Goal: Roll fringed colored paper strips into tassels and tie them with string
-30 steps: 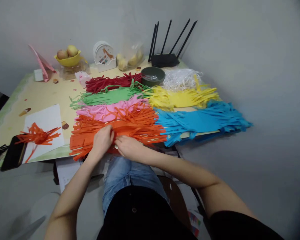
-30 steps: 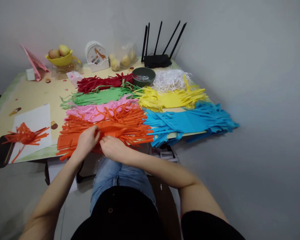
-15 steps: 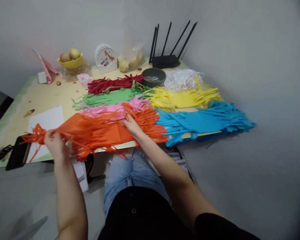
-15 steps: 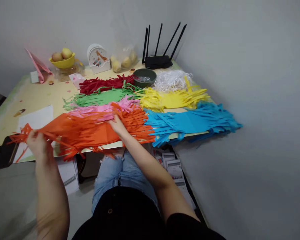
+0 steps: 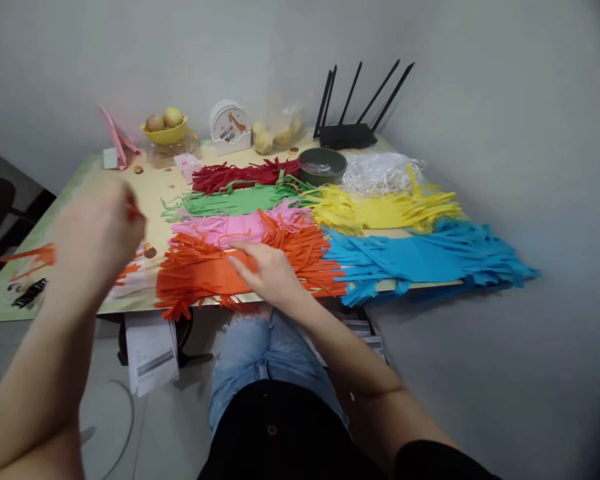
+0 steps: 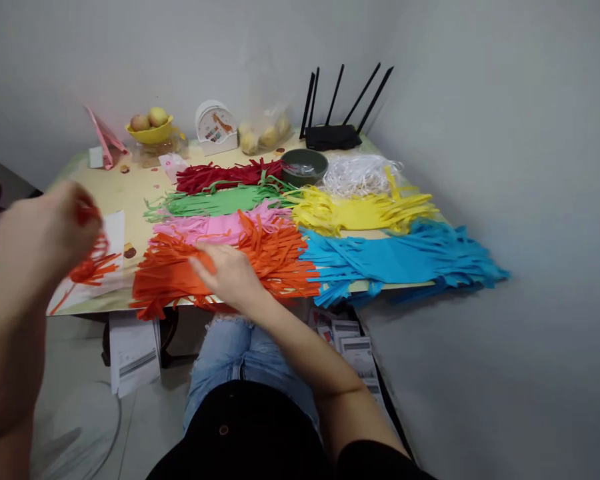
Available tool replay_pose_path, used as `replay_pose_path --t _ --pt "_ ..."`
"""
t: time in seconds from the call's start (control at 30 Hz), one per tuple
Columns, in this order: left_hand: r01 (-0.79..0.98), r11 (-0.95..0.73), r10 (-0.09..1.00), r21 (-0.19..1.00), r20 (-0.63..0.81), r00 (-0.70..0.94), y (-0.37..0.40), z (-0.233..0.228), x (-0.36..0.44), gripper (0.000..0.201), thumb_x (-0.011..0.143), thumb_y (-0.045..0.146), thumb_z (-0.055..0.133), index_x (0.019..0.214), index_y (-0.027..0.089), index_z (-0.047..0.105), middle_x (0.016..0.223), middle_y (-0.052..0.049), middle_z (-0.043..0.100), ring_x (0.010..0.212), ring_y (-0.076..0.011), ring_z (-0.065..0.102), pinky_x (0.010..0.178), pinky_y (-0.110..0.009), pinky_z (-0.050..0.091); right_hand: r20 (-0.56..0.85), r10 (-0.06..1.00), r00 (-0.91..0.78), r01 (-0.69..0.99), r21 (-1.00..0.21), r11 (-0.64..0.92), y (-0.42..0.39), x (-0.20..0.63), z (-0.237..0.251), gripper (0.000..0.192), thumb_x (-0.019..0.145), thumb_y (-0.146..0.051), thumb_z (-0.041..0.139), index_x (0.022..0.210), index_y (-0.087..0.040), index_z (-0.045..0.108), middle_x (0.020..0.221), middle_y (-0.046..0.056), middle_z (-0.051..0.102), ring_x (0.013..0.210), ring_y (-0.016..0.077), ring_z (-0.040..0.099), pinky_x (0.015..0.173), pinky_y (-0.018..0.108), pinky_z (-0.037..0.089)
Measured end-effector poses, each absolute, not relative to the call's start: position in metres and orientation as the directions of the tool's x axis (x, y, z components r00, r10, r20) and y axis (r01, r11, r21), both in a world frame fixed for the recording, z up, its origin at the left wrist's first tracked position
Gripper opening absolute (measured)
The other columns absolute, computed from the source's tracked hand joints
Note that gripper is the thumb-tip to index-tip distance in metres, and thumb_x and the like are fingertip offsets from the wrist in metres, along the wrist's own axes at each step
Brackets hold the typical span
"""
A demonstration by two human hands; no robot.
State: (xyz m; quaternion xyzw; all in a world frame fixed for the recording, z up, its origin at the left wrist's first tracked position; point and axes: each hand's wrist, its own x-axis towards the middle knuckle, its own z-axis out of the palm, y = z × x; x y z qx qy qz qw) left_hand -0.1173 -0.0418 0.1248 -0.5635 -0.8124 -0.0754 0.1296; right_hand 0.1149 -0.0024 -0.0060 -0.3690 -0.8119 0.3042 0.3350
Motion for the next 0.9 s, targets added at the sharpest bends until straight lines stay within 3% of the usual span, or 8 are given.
replay_pose_path --t 0.1,0.2,0.3,0.37,0.43,0.63,0.77,0.9 --pt "0.986 0.145 0.959 -0.080 0.258 -0.120 -0.022 0.115 -0.070 0.026 0.086 0.023 0.048 0.101 0.012 0.067 0.085 -0.011 0.066 0.094 -0.0306 0.067 0.090 -0.046 0.049 0.599 0.649 -0.469 0.286 -0.592 0.753 -0.011 0.100 0.025 0.063 0.096 -0.040 0.056 0.148 -0.006 0.046 0.153 0.018 0.050 0.145 0.0240 0.042 0.123 0.039 0.032" --pt "0.999 -0.034 0.946 0.040 0.323 0.019 -0.014 0.109 -0.055 0.018 0.083 0.021 0.050 0.082 0.015 0.067 0.071 -0.007 0.063 0.078 -0.0250 0.066 0.081 -0.037 0.050 0.612 0.650 -0.451 0.310 -0.575 0.757 0.009 0.088 0.038 0.064 0.091 -0.030 0.061 0.147 -0.006 0.044 0.153 0.019 0.049 0.145 0.0261 0.040 0.120 0.041 0.034" --pt "0.957 -0.168 0.935 0.237 0.344 0.079 -0.014 0.110 -0.061 0.017 0.082 0.025 0.054 0.078 0.017 0.068 0.067 -0.004 0.063 0.069 -0.0206 0.062 0.076 -0.033 0.050 0.523 0.706 -0.477 0.318 -0.646 0.694 0.036 0.096 0.045 0.033 0.092 -0.018 0.053 0.120 -0.008 0.065 0.118 0.014 0.072 0.112 0.0230 0.063 0.099 0.035 0.047" --pt "0.886 -0.243 0.934 0.394 0.341 0.105 -0.015 0.111 -0.068 0.017 0.082 0.031 0.060 0.081 0.018 0.071 0.072 -0.003 0.065 0.071 -0.0195 0.062 0.075 -0.031 0.051 0.487 0.700 -0.522 0.272 -0.683 0.678 0.048 0.112 0.055 0.022 0.092 -0.018 0.051 0.100 -0.010 0.069 0.094 0.008 0.074 0.088 0.0182 0.065 0.084 0.030 0.048" --pt "0.791 -0.302 0.936 0.532 0.323 0.141 -0.015 0.109 -0.073 0.023 0.080 0.038 0.064 0.087 0.017 0.072 0.079 -0.005 0.068 0.074 -0.0195 0.063 0.074 -0.031 0.053 0.500 0.660 -0.561 0.216 -0.681 0.699 0.053 0.132 0.069 0.019 0.092 -0.021 0.053 0.092 -0.011 0.069 0.086 0.004 0.073 0.079 0.0150 0.063 0.077 0.027 0.045" --pt "0.497 -0.255 0.966 0.829 0.239 0.097 -0.006 0.090 -0.070 0.036 0.074 0.048 0.075 0.084 0.014 0.069 0.080 -0.007 0.070 0.073 -0.0219 0.068 0.069 -0.036 0.060 0.466 0.600 -0.650 0.280 -0.586 0.760 0.055 0.167 0.105 0.016 0.084 -0.022 0.062 0.095 -0.011 0.068 0.085 0.000 0.067 0.077 0.0120 0.057 0.076 0.025 0.040" --pt "0.368 -0.231 0.967 0.901 0.253 -0.011 -0.004 0.079 -0.071 0.041 0.071 0.046 0.078 0.095 0.015 0.067 0.087 -0.007 0.070 0.075 -0.0207 0.068 0.067 -0.032 0.059 0.466 0.624 -0.627 0.274 -0.618 0.737 0.056 0.174 0.102 0.012 0.085 -0.021 0.061 0.087 -0.011 0.066 0.079 -0.001 0.063 0.074 0.0112 0.054 0.075 0.025 0.041" --pt "0.291 -0.248 0.960 0.924 0.275 -0.053 -0.009 0.074 -0.069 0.032 0.072 0.040 0.076 0.092 0.019 0.062 0.083 -0.003 0.065 0.071 -0.0163 0.064 0.062 -0.026 0.055 0.519 0.624 -0.584 0.181 -0.667 0.723 0.053 0.178 0.092 0.010 0.087 -0.018 0.058 0.090 -0.013 0.065 0.077 -0.001 0.060 0.075 0.0115 0.053 0.075 0.025 0.042"
